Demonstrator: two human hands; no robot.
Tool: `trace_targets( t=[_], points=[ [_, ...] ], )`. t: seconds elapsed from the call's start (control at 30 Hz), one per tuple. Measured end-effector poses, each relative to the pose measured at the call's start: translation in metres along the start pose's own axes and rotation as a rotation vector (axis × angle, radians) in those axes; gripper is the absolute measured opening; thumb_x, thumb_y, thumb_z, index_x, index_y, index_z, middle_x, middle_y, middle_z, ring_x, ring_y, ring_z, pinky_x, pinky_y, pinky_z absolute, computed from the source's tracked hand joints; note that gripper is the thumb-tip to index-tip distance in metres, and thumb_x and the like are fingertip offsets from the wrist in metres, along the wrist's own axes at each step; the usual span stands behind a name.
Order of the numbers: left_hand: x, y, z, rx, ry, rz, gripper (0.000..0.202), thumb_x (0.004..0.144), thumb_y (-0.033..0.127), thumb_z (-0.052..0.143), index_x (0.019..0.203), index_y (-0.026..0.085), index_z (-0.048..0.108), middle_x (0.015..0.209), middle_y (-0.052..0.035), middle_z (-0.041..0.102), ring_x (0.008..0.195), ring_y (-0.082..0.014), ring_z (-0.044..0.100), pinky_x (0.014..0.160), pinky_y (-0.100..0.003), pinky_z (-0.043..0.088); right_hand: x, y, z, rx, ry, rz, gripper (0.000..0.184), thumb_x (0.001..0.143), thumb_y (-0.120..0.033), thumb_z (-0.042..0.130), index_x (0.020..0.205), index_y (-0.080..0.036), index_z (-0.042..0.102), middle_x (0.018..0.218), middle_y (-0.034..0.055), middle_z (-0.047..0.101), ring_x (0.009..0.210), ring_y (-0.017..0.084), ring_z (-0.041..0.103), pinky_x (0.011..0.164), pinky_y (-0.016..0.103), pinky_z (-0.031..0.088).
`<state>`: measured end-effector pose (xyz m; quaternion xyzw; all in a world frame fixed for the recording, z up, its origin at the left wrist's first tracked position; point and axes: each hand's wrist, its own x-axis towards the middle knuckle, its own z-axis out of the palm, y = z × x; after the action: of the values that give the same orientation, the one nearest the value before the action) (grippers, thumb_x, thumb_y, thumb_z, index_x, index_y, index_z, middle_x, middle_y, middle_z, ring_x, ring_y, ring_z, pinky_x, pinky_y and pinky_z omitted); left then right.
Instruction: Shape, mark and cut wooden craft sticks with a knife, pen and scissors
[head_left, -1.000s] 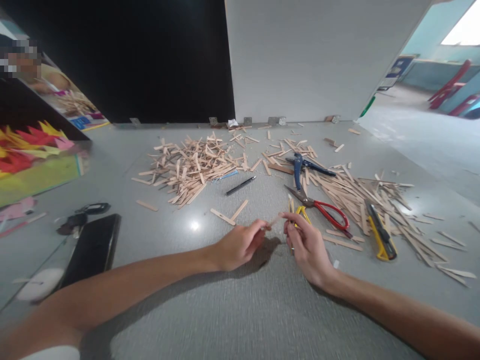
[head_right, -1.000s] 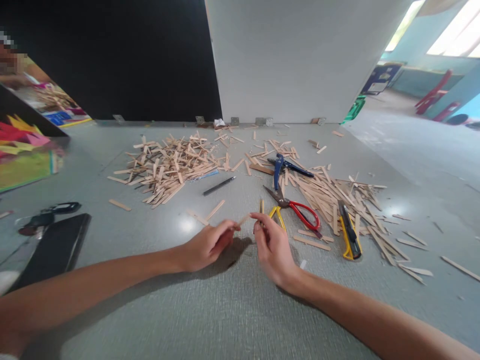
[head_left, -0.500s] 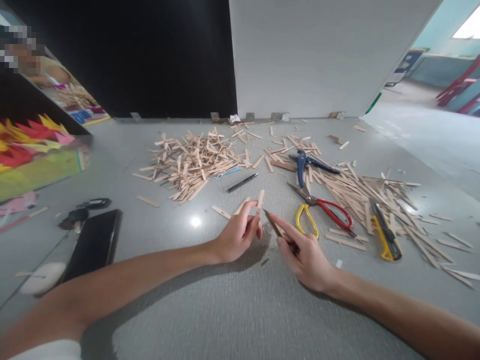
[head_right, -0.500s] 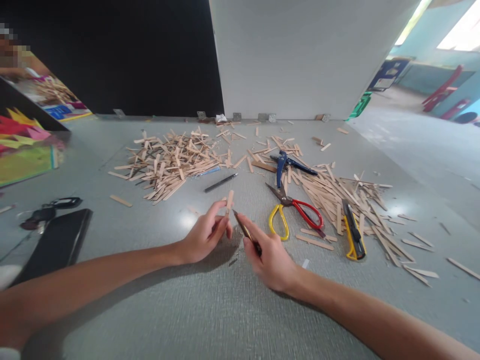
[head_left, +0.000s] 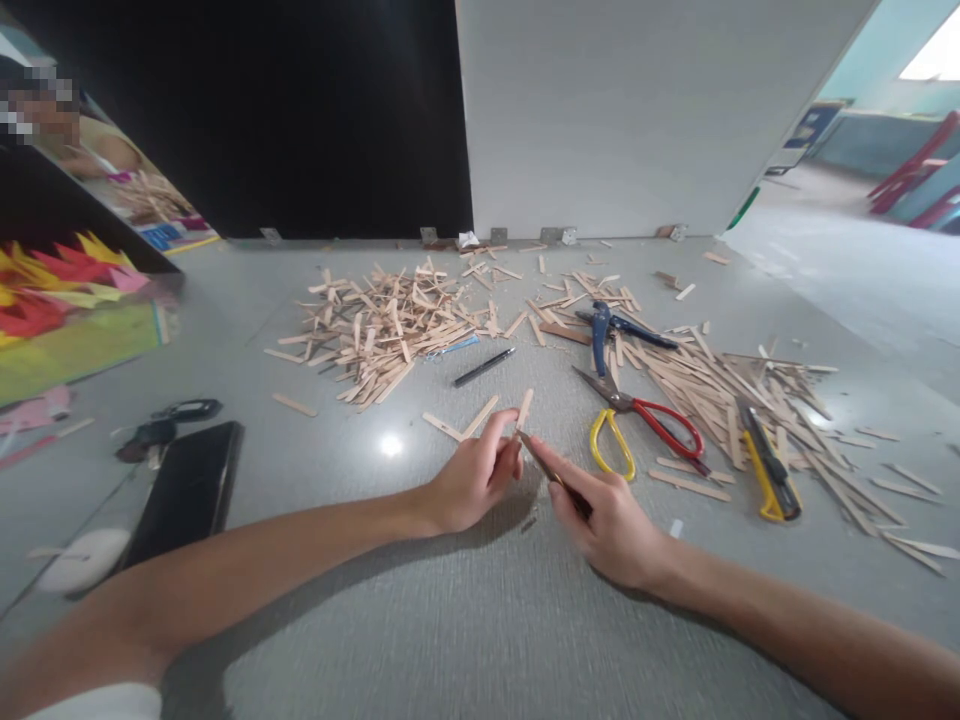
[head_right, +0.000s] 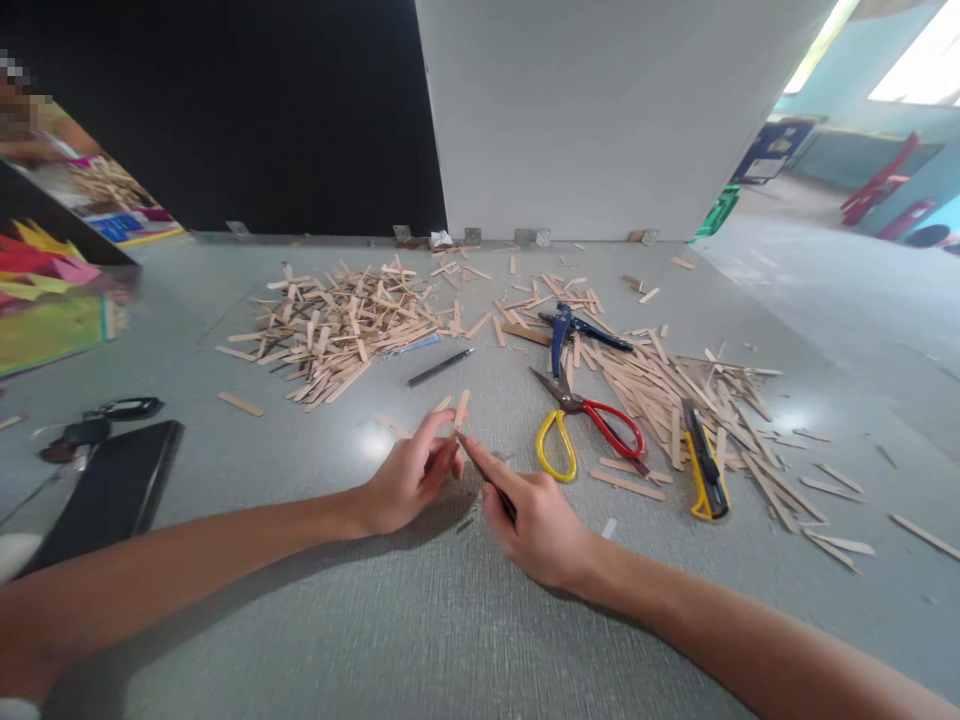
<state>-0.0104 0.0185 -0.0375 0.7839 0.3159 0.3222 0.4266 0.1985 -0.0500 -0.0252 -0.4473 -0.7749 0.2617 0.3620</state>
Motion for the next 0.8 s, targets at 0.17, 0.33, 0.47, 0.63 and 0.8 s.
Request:
trace_targets(
  t=[0.17,0.33,0.47,0.63,0.8],
  points=[
    [-0.002,0.0,0.001,0.01,0.004,-0.061,0.034,0.112,0.048,0.041,0.132,0.021,0.043,0.074,0.0031,0.068,0.057,-0.0141,0.061,0.058,-0.024,0.043,-0.003,0.001,0.002,-0.033,-0.023,-0.019,0.057,0.103,-0.019,0.041,0.154,0.002,0.058,0.063,-0.0024,0.057,0.048,0.01,0.042,0.053,0.022,0.04],
    [0.004,0.004,-0.001,-0.231,-0.089,-0.135,0.048,0.109,0.069,0.041,0.123,0.024,0.039,0.075,0.0037,0.066,0.048,-0.0111,0.05,0.05,-0.023,0.04,0.001,-0.001,-0.002,0.028,-0.061,0.056,0.058,0.103,-0.021,0.042,0.152,0.003,0.059,0.061,-0.0054,0.048,0.048,0.009,0.033,0.05,0.022,0.036],
    [0.009,0.005,-0.004,-0.392,-0.13,-0.169,0.054,0.104,0.076,0.047,0.118,0.025,0.037,0.075,0.0041,0.066,0.044,-0.0094,0.047,0.048,-0.022,0.038,0.008,-0.001,-0.01,0.118,-0.094,0.133,0.058,0.103,-0.026,0.044,0.151,0.002,0.061,0.064,-0.0057,0.043,0.051,0.009,0.028,0.049,0.021,0.032],
    [0.011,0.006,-0.005,-0.409,-0.124,-0.203,0.052,0.104,0.074,0.048,0.118,0.025,0.038,0.075,0.0025,0.069,0.043,-0.0093,0.047,0.046,-0.021,0.036,0.01,-0.001,-0.01,0.152,-0.076,0.173,0.058,0.102,-0.028,0.044,0.15,0.001,0.063,0.063,-0.007,0.036,0.052,0.01,0.024,0.048,0.022,0.029],
    [0.007,0.003,0.0,-0.121,0.01,-0.115,0.036,0.11,0.056,0.045,0.124,0.023,0.043,0.074,0.0022,0.069,0.057,-0.0154,0.062,0.06,-0.026,0.048,0.008,-0.001,-0.005,0.097,-0.033,0.179,0.058,0.1,-0.026,0.047,0.147,0.001,0.065,0.061,-0.0066,0.04,0.051,0.009,0.023,0.049,0.021,0.032]
  ],
)
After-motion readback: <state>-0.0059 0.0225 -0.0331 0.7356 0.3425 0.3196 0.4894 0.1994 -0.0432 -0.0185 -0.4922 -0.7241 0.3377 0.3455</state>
